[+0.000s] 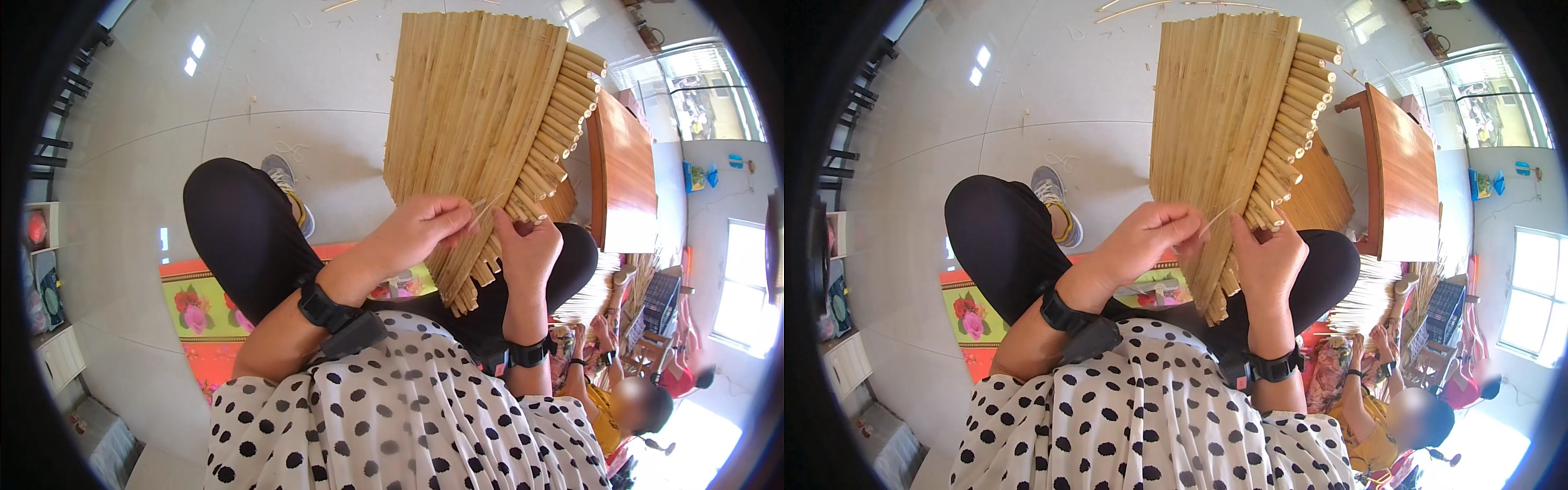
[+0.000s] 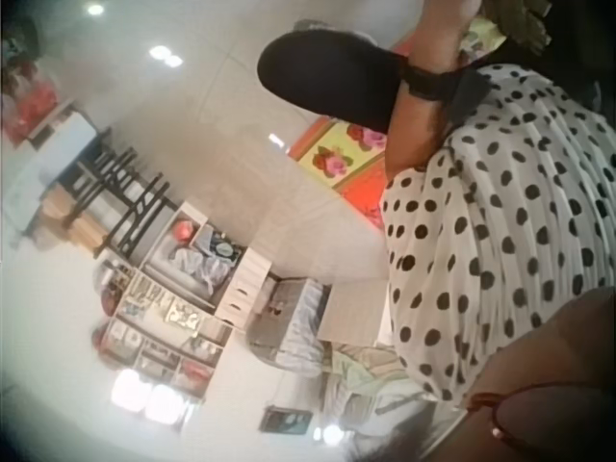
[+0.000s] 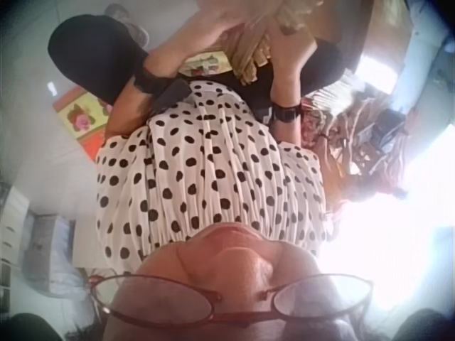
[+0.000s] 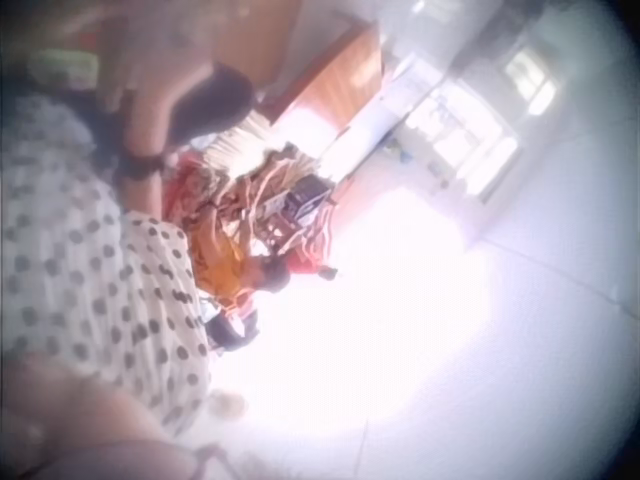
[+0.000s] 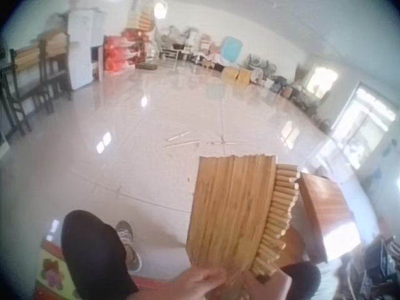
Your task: The person sits on the floor and weaves a white string through a bundle of bamboo strips held in their lap. They repeatedly pass the string through the strips and pull it tight to secure the bundle.
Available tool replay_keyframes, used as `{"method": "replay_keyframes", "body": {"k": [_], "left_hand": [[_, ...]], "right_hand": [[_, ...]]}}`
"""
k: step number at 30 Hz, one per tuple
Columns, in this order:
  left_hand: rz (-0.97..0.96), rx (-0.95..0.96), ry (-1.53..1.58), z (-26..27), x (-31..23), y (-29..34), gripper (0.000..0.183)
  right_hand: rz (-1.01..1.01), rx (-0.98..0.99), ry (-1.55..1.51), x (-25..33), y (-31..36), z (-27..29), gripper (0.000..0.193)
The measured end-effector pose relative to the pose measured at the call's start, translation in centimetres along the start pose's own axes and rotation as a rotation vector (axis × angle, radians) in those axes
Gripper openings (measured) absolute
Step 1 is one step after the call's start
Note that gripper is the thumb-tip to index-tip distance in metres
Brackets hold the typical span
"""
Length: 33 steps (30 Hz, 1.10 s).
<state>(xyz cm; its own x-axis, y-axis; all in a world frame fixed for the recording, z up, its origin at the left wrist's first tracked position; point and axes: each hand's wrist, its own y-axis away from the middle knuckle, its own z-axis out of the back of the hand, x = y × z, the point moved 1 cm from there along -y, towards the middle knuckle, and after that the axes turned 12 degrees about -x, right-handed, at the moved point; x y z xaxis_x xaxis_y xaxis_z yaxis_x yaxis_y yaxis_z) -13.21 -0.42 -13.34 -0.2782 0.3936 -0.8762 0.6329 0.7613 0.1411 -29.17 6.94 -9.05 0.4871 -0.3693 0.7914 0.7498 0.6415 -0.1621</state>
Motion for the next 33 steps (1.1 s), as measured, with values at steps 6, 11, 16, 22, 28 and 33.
{"method": "replay_keyframes", "body": {"k": [6,11,16,22,28,33], "left_hand": [[0.378,0.074,0.180,0.8,-0.5,0.0,0.032],[0.259,0.088,0.026,1.1,-1.1,0.0,0.031],[-0.212,-0.358,-0.186,0.0,0.6,-1.6,0.023],[-0.170,-0.415,-0.150,-1.7,2.2,-2.2,0.013],[0.002,-0.328,-0.158,-1.9,2.6,-2.0,0.012],[0.284,-0.147,-0.230,-0.8,0.2,-1.3,0.013]], "right_hand": [[-0.010,0.004,-0.009,0.2,0.0,0.0,0.029],[-0.023,0.002,-0.037,0.2,0.2,-0.1,0.027],[0.010,-0.002,-0.048,0.3,0.3,-0.1,0.026],[0.003,0.000,-0.129,0.5,0.5,-0.1,0.030],[0.036,0.009,-0.122,0.5,0.4,0.1,0.031],[0.026,0.034,-0.067,0.5,0.1,0.3,0.031]]}}
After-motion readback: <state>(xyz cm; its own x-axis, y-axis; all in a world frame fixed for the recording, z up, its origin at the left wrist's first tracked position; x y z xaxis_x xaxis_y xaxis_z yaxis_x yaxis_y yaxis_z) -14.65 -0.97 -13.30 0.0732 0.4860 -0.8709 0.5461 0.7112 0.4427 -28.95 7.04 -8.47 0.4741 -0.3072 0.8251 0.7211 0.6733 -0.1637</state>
